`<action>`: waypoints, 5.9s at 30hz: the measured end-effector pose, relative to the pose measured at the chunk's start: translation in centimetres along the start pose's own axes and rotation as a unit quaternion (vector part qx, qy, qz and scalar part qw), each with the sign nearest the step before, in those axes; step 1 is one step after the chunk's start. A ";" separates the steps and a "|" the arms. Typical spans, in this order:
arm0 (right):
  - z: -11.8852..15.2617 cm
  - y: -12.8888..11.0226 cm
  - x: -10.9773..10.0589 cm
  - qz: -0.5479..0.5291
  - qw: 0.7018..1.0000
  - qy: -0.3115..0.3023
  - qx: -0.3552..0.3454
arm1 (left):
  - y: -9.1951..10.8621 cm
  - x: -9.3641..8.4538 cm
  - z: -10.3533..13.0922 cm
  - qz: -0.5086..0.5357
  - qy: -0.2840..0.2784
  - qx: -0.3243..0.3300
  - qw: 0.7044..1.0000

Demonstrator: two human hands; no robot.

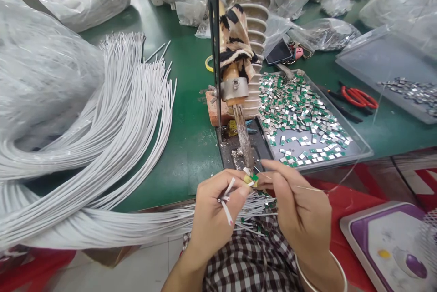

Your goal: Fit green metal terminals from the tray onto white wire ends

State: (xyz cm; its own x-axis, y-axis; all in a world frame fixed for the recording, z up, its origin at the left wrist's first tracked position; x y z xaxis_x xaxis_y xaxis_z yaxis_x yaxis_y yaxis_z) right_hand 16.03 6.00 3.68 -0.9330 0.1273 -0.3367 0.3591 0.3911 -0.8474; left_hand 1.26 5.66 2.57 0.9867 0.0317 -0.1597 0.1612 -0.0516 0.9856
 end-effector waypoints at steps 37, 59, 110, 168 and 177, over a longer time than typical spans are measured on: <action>1.2 -1.8 -0.9 -0.018 0.990 -0.115 -0.081 | -0.7 2.0 2.5 -0.151 -0.198 0.129 0.960; 0.1 -0.4 -0.9 -0.164 0.974 -0.155 0.016 | -0.1 0.4 1.6 -0.075 -0.125 0.076 0.986; 0.1 -1.5 -0.4 0.037 0.991 0.023 -0.123 | 1.4 -0.2 -0.6 -0.067 0.079 0.053 0.993; 0.3 -0.5 -0.4 -0.032 0.997 0.036 -0.064 | -0.1 0.3 -0.5 0.022 -0.003 -0.009 1.000; 0.5 0.8 -0.7 -0.084 0.995 0.013 0.048 | -0.5 1.1 0.8 -0.069 -0.100 0.054 0.991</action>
State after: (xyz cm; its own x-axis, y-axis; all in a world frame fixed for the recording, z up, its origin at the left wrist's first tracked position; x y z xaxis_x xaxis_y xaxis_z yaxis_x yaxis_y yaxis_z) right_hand 17.02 5.76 3.08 -0.9800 0.0911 -0.1767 0.1969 0.3209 -0.9264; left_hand 2.28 4.94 1.89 0.9382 -0.1519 -0.3110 0.2857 -0.1674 0.9436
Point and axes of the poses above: each hand's wrist, its own z-axis away from the middle knuckle, its own x-axis out of the palm, y = z × x, the point moved 4 cm from there along -z, towards the middle knuckle, and after that the axes turned 6 degrees about -z, right-handed, at the moved point
